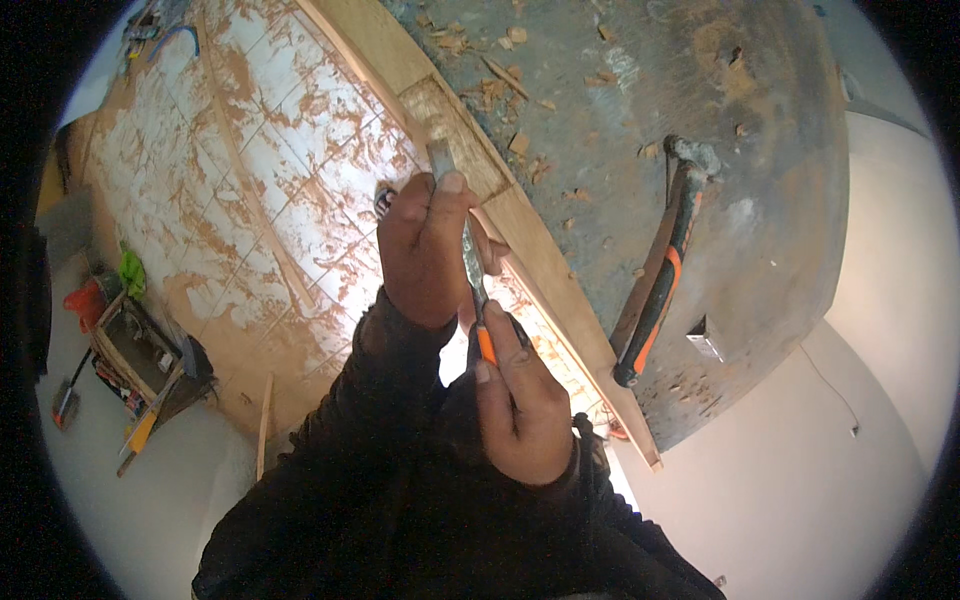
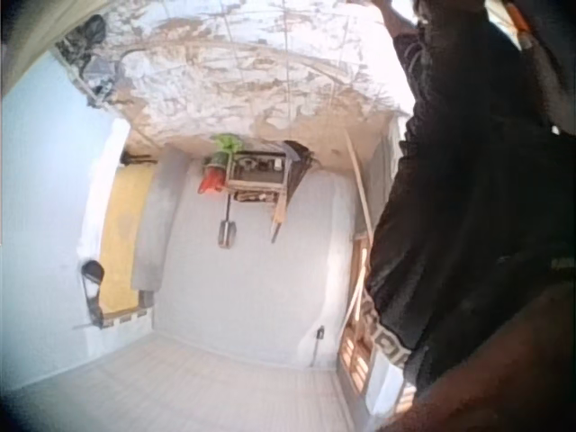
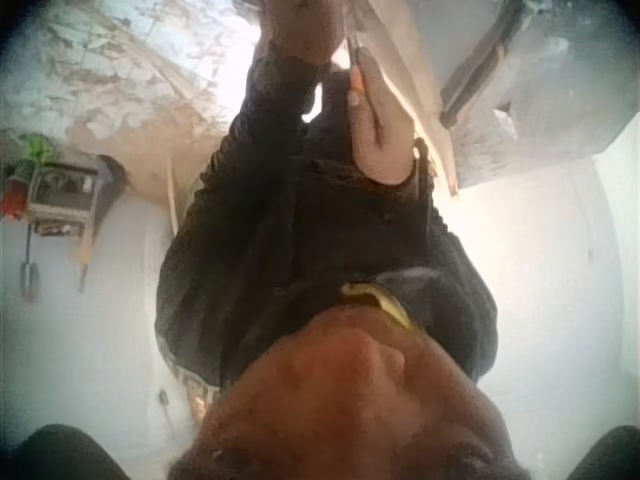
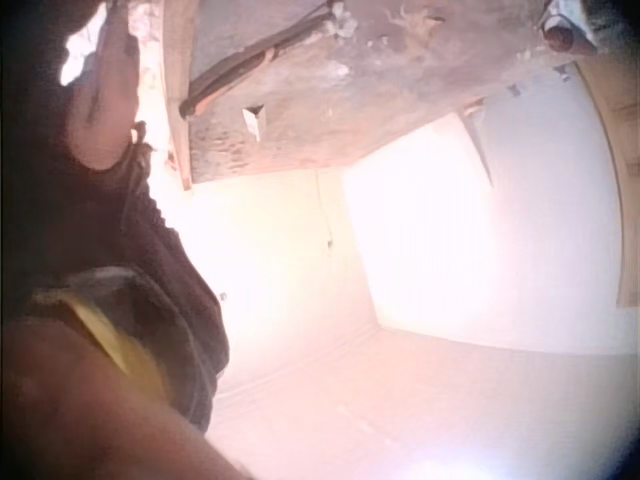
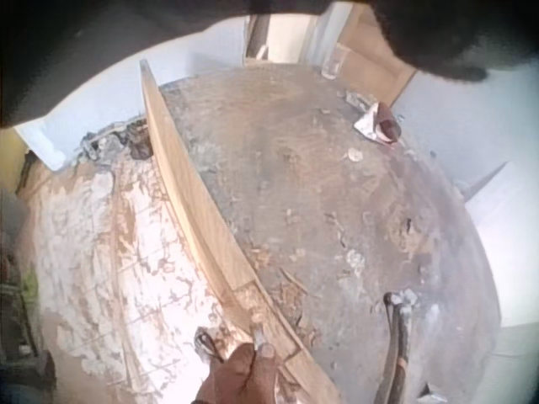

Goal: The person uses a chisel and hammer to carve and shape a wooden plank placed on a workbench. They repeatedly chip away wood along the edge, remove shavings, and adjust the plank's position to continue shaping.

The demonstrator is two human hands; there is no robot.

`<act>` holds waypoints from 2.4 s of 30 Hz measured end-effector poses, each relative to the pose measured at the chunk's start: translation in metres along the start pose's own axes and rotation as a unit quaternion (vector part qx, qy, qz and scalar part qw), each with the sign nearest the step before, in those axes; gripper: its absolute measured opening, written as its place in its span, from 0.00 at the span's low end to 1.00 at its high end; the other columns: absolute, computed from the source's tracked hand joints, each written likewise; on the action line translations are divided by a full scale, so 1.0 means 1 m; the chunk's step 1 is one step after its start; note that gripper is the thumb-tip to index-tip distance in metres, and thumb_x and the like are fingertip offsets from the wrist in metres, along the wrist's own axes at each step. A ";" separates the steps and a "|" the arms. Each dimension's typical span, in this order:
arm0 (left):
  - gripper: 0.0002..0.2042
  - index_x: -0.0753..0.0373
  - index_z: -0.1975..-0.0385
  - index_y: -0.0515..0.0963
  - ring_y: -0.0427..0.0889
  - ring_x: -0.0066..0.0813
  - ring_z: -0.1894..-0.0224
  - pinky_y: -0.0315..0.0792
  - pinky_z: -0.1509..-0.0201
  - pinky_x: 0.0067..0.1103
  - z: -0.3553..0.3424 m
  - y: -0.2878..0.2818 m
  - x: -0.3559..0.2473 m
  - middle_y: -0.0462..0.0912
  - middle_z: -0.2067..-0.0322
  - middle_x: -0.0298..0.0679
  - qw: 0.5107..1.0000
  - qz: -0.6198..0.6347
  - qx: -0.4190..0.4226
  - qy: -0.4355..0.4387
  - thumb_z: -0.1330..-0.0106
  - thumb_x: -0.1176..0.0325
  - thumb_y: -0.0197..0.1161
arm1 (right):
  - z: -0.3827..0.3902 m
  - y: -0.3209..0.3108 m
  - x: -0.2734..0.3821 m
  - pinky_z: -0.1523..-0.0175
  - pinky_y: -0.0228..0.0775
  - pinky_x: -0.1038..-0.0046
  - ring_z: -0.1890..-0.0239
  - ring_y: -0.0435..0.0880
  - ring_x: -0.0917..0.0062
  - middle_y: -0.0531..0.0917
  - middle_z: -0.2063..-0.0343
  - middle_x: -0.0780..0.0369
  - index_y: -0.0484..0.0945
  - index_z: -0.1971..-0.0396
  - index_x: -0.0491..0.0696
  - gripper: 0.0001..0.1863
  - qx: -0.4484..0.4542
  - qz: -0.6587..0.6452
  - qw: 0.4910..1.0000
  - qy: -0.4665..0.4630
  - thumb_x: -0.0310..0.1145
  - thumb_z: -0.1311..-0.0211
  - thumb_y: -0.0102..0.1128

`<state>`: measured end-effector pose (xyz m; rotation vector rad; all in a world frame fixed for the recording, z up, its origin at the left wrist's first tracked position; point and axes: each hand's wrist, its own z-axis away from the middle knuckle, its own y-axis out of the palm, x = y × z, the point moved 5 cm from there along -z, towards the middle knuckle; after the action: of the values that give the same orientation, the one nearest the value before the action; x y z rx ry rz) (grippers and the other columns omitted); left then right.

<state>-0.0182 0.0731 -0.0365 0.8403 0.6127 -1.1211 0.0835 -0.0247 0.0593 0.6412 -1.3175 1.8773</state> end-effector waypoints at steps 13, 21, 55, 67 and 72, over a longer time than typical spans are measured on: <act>0.17 0.64 0.76 0.70 0.70 0.22 0.79 0.66 0.75 0.26 -0.006 -0.009 0.010 0.70 0.84 0.38 0.987 -0.112 -0.046 0.103 0.23 0.63 0.55 | 0.004 0.011 -0.013 0.55 0.74 0.73 0.67 0.83 0.71 0.84 0.67 0.52 0.68 0.34 0.36 0.26 -0.002 -0.042 0.999 0.026 0.23 0.30 0.52; 0.15 0.65 0.73 0.72 0.74 0.20 0.80 0.74 0.77 0.22 -0.002 -0.011 0.026 0.73 0.80 0.37 0.983 -0.104 -0.031 0.150 0.24 0.64 0.56 | 0.009 0.018 -0.025 0.58 0.74 0.73 0.68 0.83 0.73 0.84 0.69 0.53 0.68 0.33 0.37 0.25 -0.021 -0.053 0.998 0.028 0.25 0.29 0.53; 0.21 0.64 0.81 0.69 0.64 0.24 0.84 0.64 0.80 0.29 -0.001 -0.006 0.005 0.68 0.87 0.43 0.940 -0.222 -0.097 0.240 0.25 0.61 0.59 | 0.006 0.025 -0.025 0.52 0.75 0.72 0.60 0.87 0.68 0.85 0.59 0.47 0.68 0.34 0.38 0.26 -0.046 -0.067 0.996 0.033 0.26 0.30 0.54; 0.22 0.63 0.82 0.72 0.74 0.48 0.85 0.66 0.81 0.34 -0.017 -0.008 -0.008 0.71 0.87 0.49 0.941 -0.269 -0.069 0.193 0.25 0.57 0.59 | -0.013 0.022 -0.027 0.55 0.76 0.74 0.64 0.86 0.72 0.86 0.62 0.50 0.69 0.34 0.38 0.26 -0.037 -0.096 0.994 0.026 0.27 0.30 0.53; 0.23 0.64 0.81 0.71 0.74 0.50 0.84 0.66 0.80 0.35 -0.014 -0.011 -0.009 0.72 0.86 0.49 0.910 -0.309 -0.092 0.261 0.24 0.56 0.56 | -0.016 0.032 -0.039 0.56 0.76 0.72 0.65 0.85 0.71 0.86 0.63 0.51 0.69 0.33 0.38 0.26 -0.065 -0.073 0.995 -0.027 0.26 0.30 0.52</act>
<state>-0.0320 0.0868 -0.0402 0.8034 1.4860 -1.3769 0.0818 -0.0275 0.0064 0.7060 -1.3762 1.6536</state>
